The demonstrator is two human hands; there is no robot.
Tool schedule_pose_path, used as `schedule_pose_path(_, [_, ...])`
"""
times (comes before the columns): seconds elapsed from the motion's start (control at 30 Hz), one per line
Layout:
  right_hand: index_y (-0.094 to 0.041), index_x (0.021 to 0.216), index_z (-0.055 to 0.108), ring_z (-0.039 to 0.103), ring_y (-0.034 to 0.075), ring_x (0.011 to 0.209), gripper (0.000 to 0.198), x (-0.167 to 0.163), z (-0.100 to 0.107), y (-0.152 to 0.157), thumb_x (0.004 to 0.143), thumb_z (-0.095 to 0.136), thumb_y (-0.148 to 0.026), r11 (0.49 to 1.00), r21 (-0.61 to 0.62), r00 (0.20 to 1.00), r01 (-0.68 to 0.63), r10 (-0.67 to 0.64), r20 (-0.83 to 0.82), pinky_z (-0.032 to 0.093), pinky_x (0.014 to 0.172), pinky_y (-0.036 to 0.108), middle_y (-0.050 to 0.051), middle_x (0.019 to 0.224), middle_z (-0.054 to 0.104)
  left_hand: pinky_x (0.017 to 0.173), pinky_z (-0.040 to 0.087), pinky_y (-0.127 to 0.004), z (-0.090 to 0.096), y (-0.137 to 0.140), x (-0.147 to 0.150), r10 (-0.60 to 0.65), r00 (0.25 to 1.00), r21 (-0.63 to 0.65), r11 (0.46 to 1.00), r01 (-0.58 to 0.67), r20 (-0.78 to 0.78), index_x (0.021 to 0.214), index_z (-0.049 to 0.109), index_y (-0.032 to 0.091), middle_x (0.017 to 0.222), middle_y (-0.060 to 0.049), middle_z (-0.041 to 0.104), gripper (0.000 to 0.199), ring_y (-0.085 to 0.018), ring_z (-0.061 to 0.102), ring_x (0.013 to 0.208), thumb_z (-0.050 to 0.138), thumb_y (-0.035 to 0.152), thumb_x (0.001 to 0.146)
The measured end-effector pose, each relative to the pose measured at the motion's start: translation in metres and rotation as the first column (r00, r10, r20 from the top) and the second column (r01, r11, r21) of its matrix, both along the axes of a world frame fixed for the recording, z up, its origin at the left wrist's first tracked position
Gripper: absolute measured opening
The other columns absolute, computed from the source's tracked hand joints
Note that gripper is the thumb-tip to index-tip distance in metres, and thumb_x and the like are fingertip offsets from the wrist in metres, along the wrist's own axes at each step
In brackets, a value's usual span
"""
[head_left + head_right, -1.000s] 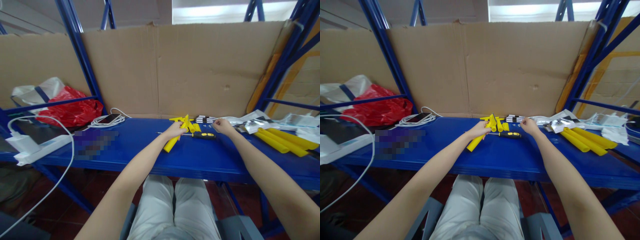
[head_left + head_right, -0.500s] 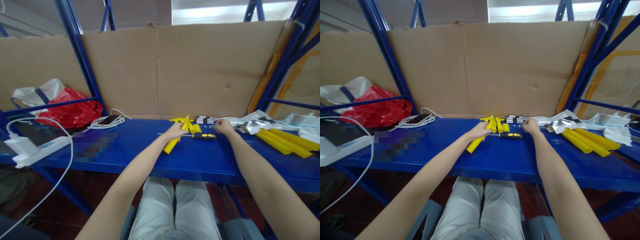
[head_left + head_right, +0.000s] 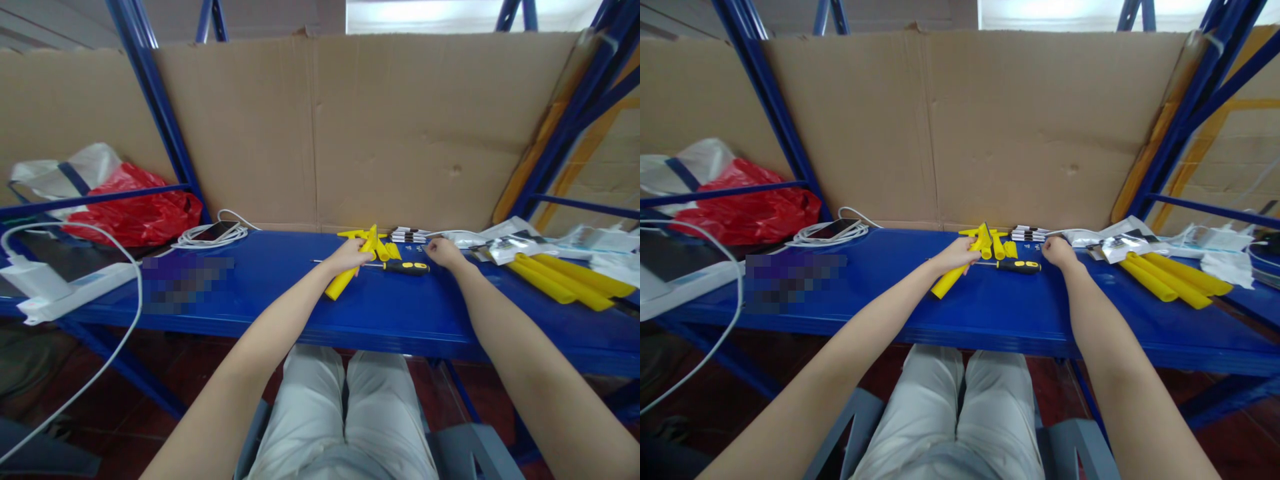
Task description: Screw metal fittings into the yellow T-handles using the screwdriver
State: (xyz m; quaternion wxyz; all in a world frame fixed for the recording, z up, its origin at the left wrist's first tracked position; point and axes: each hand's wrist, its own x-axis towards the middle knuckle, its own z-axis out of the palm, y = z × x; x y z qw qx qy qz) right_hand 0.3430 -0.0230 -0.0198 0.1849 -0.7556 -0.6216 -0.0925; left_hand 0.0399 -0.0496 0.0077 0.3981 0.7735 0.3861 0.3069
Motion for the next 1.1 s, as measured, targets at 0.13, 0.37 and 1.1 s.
schedule_pose_path(0.13, [-0.018,0.078,0.071,0.068,0.022,0.083,0.015,-0.006,0.0,-0.001,0.082,0.057,-0.017,1.0,-0.02,0.999,-0.022,0.023,0.047,0.047,0.071,0.026,0.01,0.089,0.076,0.039,0.043,-0.022,0.0,0.001,0.0,-0.003,1.0,0.007,1.0,0.003,-0.016,0.092,0.059,0.012,0.06,0.004,0.056,0.017,-0.009,0.049,0.036,0.055,0.009,0.076])
schedule_pose_path(0.37, [-0.019,0.083,0.073,0.068,0.022,0.085,0.016,-0.013,0.001,-0.003,0.083,0.058,-0.019,0.997,-0.077,0.993,0.002,0.007,0.119,0.047,0.072,0.027,0.01,0.09,0.075,0.041,0.044,-0.022,0.001,-0.002,-0.001,0.006,1.0,0.012,1.0,-0.006,-0.025,0.091,0.059,0.012,0.06,0.003,0.056,0.016,-0.01,0.051,0.038,0.055,0.009,0.076])
schedule_pose_path(1.1, [-0.018,0.083,0.077,0.07,0.026,0.089,0.023,-0.001,0.013,-0.012,0.083,0.054,-0.022,0.994,0.095,0.99,0.053,-0.04,-0.138,0.05,0.073,0.029,0.014,0.092,0.077,0.042,0.043,-0.022,0.005,-0.008,0.014,0.016,1.0,-0.133,0.991,-0.015,0.004,0.07,0.051,0.018,0.051,0.005,0.051,0.013,-0.011,0.051,0.038,0.053,0.005,0.072])
